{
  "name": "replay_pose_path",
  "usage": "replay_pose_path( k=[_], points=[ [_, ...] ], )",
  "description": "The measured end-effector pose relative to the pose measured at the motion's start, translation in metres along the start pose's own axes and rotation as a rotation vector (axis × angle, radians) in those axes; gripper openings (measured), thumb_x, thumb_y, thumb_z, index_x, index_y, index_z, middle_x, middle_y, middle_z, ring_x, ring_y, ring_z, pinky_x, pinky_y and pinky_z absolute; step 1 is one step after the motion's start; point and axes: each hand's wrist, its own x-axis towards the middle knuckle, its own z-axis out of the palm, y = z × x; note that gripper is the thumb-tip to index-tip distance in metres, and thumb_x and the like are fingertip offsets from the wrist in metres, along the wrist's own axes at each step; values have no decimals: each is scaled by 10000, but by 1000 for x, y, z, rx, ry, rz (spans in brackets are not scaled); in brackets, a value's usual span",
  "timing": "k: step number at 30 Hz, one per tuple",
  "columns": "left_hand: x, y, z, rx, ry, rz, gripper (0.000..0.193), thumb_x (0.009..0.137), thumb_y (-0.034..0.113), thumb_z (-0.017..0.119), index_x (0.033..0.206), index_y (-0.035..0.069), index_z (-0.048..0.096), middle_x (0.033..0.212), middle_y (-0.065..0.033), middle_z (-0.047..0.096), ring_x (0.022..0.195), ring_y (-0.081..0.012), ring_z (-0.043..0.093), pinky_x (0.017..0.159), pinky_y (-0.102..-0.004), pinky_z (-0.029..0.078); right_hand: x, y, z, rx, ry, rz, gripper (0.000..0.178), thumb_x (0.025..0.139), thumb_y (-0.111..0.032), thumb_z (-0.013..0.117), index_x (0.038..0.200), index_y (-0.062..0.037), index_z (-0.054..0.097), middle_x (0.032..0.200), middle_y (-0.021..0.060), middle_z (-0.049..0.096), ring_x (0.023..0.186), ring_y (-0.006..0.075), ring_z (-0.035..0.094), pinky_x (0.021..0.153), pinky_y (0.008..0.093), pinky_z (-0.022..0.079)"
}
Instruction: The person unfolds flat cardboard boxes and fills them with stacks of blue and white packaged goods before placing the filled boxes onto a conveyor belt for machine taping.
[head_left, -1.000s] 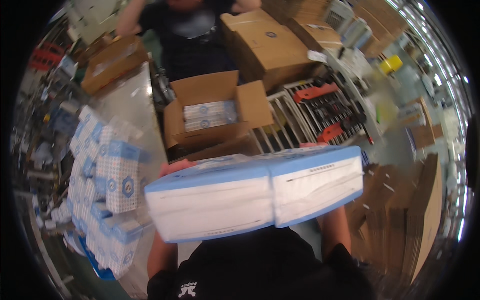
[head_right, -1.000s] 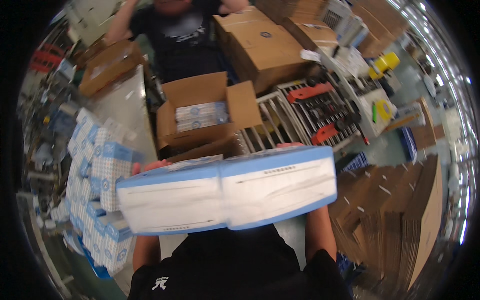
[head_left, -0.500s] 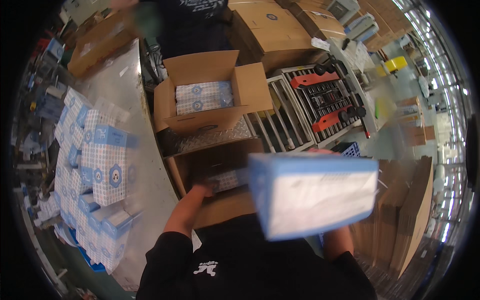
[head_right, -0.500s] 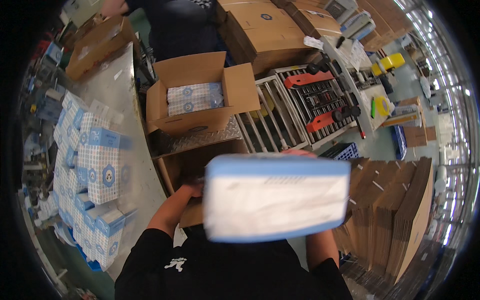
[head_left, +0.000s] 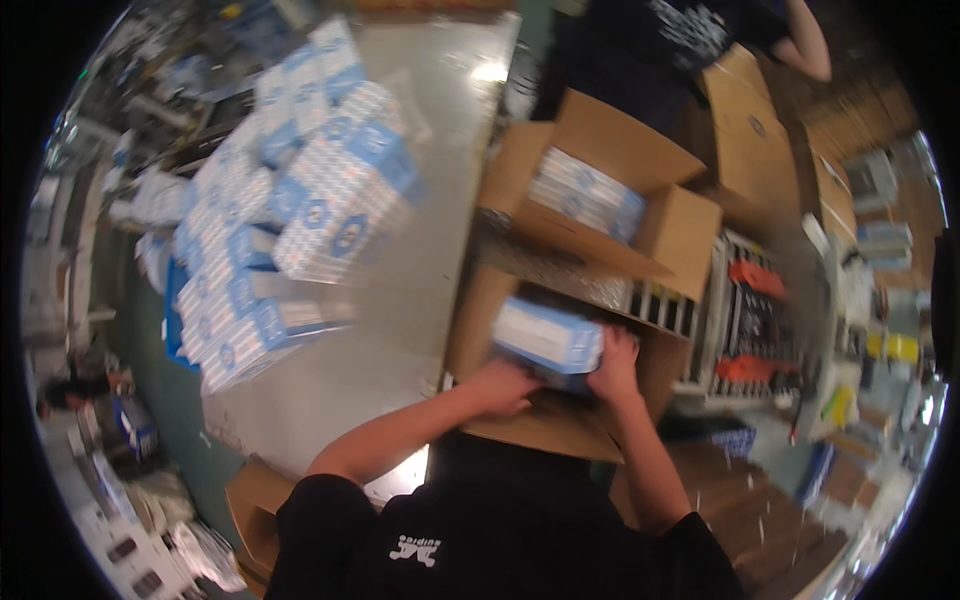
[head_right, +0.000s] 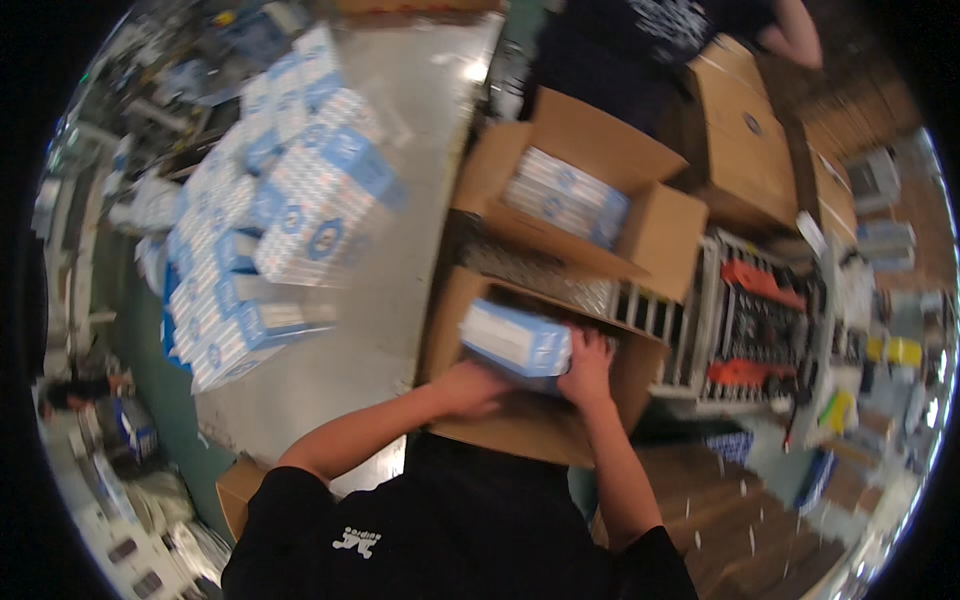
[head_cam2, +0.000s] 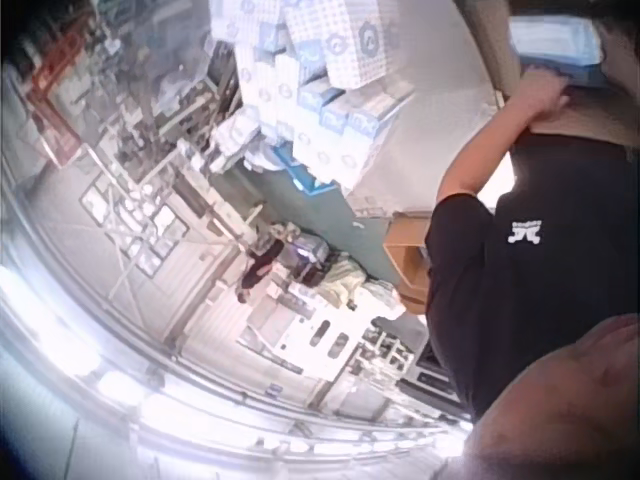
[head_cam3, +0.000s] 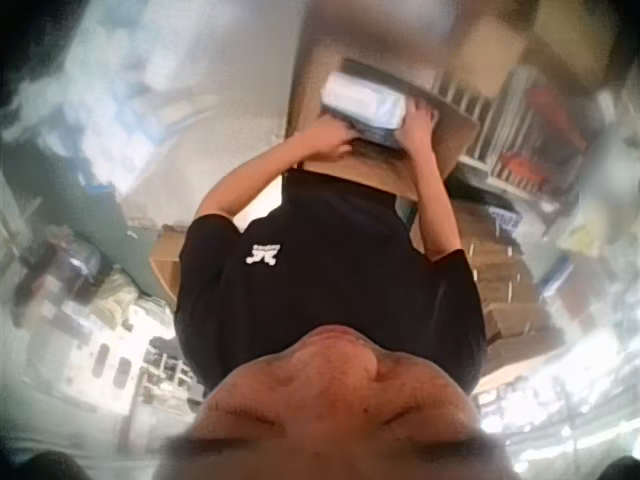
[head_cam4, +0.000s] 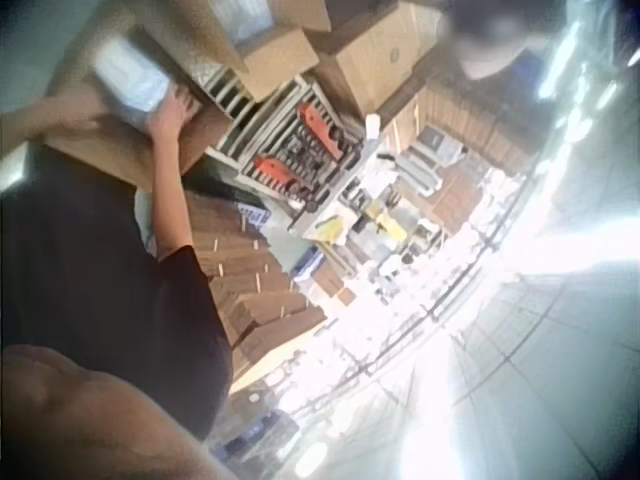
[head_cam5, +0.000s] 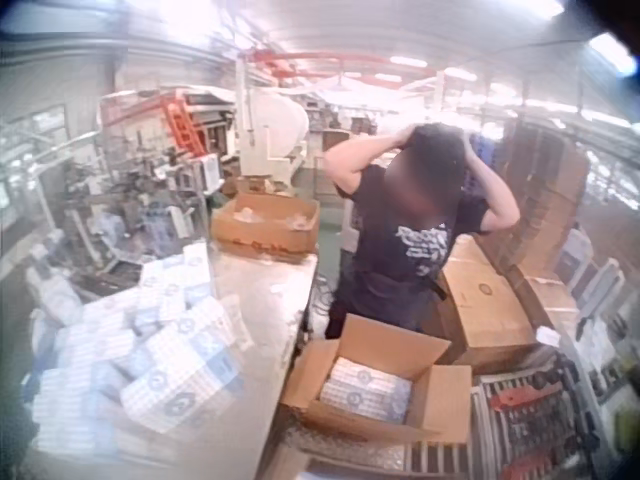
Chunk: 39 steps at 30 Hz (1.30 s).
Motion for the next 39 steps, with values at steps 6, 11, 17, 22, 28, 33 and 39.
replay_pose_path(
  k=[6,11,17,22,28,33,39],
  points=[
    [-29,-79,-190,425,550,-349,368,777,207,718,1105,61,634,1031,-161,654,1019,-402,611,890,-520,473,6,65,146,39,-423,198,1100,730,-152,796,1645,-270,197,1673,157,235,1514,418,279,1213,637,228],
    [-106,-186,-256,517,684,-1132,909,695,404,870,1472,121,491,1463,-175,485,1342,-410,456,1030,-607,420,-46,13,131,-12,-198,-90,1186,658,-250,870,1616,-109,184,1653,182,241,1477,420,308,1213,613,219],
    [-83,-181,-233,412,557,-1034,948,607,366,913,1402,122,459,1447,-187,511,1276,-438,541,972,-590,478,-17,-4,125,22,-134,75,1207,593,-400,915,1570,-117,265,1494,168,452,1385,343,416,1193,542,225],
    [-115,-150,-208,-121,833,-1040,1032,630,254,887,1493,101,343,1240,-192,663,1160,-397,642,977,-424,516,26,-49,68,-174,-253,122,1154,619,-449,865,1572,-110,311,1300,165,622,1203,334,563,1039,494,366],
    [-103,-70,-189,-498,1088,-484,1006,658,44,899,1522,31,385,1397,-114,592,1257,-245,591,1081,-410,477,57,-23,222,-117,-580,10,1166,770,-341,832,1655,-102,112,1589,209,394,1422,380,451,1152,531,387],
    [-120,4,-139,-1514,1057,-369,845,747,63,886,1476,32,460,1392,-105,614,1267,-238,619,1065,-413,510,17,-52,5,1135,-575,-302,1246,701,-373,933,1647,-95,171,1643,198,321,1476,377,369,1195,494,339],
    [-34,53,-120,-817,653,121,929,630,109,940,1443,66,493,1479,-162,503,1506,-363,343,1233,-474,259,-31,-50,-120,2082,-229,-185,490,1098,-336,428,1477,-26,412,1339,210,576,1221,292,574,1106,452,438]
  ],
)
